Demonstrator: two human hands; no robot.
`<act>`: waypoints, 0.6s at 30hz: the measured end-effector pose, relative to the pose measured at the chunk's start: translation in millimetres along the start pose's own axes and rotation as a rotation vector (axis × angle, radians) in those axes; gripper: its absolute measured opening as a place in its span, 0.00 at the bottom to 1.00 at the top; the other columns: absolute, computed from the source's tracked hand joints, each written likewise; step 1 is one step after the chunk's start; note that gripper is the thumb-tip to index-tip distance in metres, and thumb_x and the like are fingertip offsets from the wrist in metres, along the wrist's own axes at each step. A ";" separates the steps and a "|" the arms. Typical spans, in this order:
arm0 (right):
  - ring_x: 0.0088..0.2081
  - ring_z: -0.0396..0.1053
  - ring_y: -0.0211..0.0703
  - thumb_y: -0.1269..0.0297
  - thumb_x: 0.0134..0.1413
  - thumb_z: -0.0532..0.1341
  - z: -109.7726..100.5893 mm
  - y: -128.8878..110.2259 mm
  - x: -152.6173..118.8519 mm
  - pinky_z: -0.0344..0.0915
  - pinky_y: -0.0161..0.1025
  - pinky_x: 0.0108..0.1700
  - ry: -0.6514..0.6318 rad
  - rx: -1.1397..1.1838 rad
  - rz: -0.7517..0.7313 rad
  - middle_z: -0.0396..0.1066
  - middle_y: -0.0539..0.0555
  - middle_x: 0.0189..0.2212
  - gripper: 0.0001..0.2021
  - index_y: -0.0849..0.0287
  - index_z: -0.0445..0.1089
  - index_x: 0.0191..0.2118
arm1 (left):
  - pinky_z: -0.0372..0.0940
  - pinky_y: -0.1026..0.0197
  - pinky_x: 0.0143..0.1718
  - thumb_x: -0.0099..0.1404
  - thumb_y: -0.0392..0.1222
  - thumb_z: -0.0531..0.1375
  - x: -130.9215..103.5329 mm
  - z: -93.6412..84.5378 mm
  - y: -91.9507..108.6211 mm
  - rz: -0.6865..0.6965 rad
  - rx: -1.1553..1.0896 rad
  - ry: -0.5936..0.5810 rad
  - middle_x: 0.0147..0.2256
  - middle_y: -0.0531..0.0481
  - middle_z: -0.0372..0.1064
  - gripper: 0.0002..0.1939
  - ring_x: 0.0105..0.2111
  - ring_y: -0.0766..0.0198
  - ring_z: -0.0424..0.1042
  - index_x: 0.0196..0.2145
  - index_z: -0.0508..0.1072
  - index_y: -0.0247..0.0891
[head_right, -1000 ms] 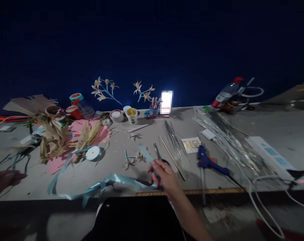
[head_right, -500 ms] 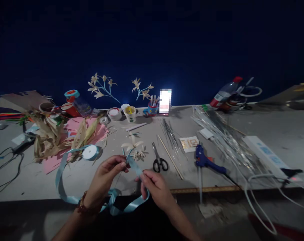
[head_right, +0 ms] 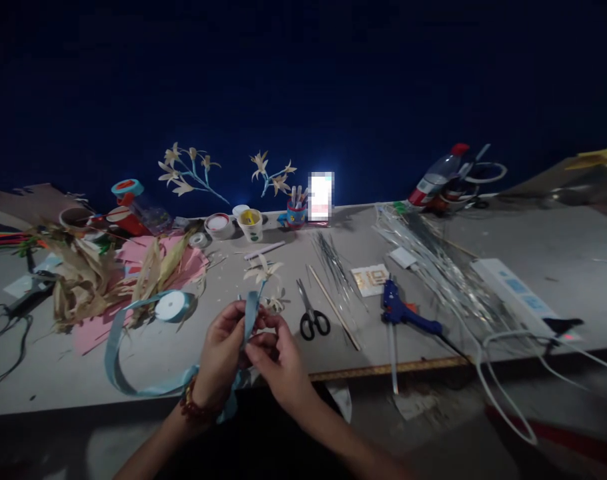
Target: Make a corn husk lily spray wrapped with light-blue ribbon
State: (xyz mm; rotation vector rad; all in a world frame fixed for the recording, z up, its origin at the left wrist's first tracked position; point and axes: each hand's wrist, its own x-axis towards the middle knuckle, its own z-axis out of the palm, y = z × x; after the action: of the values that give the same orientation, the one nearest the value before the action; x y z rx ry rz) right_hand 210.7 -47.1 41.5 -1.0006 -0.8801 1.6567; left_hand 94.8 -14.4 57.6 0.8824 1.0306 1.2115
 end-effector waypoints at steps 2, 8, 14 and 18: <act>0.28 0.67 0.35 0.55 0.50 0.67 2.5 0.3 3.2 0.65 0.32 0.30 0.028 -0.011 -0.020 0.69 0.46 0.31 0.20 0.53 0.60 0.45 | 0.69 0.63 0.35 0.60 0.44 0.64 2.7 3.5 -1.1 0.046 -0.025 0.018 0.34 0.47 0.76 0.09 0.34 0.61 0.75 0.34 0.73 0.36; 0.23 0.60 0.33 0.55 0.53 0.65 3.5 -5.3 11.5 0.58 0.30 0.25 0.041 -0.149 -0.081 0.64 0.45 0.23 0.13 0.57 0.63 0.33 | 0.67 0.62 0.39 0.58 0.44 0.66 12.6 4.0 4.2 0.068 -0.019 0.081 0.34 0.47 0.76 0.09 0.34 0.62 0.74 0.34 0.75 0.36; 0.19 0.59 0.32 0.57 0.57 0.61 -6.8 -3.4 3.2 0.58 0.31 0.23 -0.025 -0.323 -0.099 0.61 0.44 0.20 0.10 0.57 0.64 0.33 | 0.60 0.69 0.26 0.59 0.42 0.65 22.4 0.4 12.8 -0.015 -0.151 0.041 0.33 0.49 0.75 0.08 0.23 0.72 0.64 0.31 0.73 0.35; 0.26 0.66 0.38 0.61 0.57 0.60 -11.1 -2.4 1.4 0.64 0.34 0.31 -0.049 -0.443 -0.124 0.67 0.49 0.25 0.06 0.57 0.66 0.35 | 0.60 0.69 0.26 0.59 0.41 0.65 23.2 1.4 14.9 -0.027 -0.171 0.061 0.32 0.49 0.75 0.08 0.23 0.72 0.63 0.31 0.72 0.34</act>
State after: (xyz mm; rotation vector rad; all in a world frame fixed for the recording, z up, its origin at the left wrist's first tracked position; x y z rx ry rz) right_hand 221.4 -44.1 38.9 -1.1763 -1.3527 1.4144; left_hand 92.7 10.8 68.6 0.7005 0.9682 1.2899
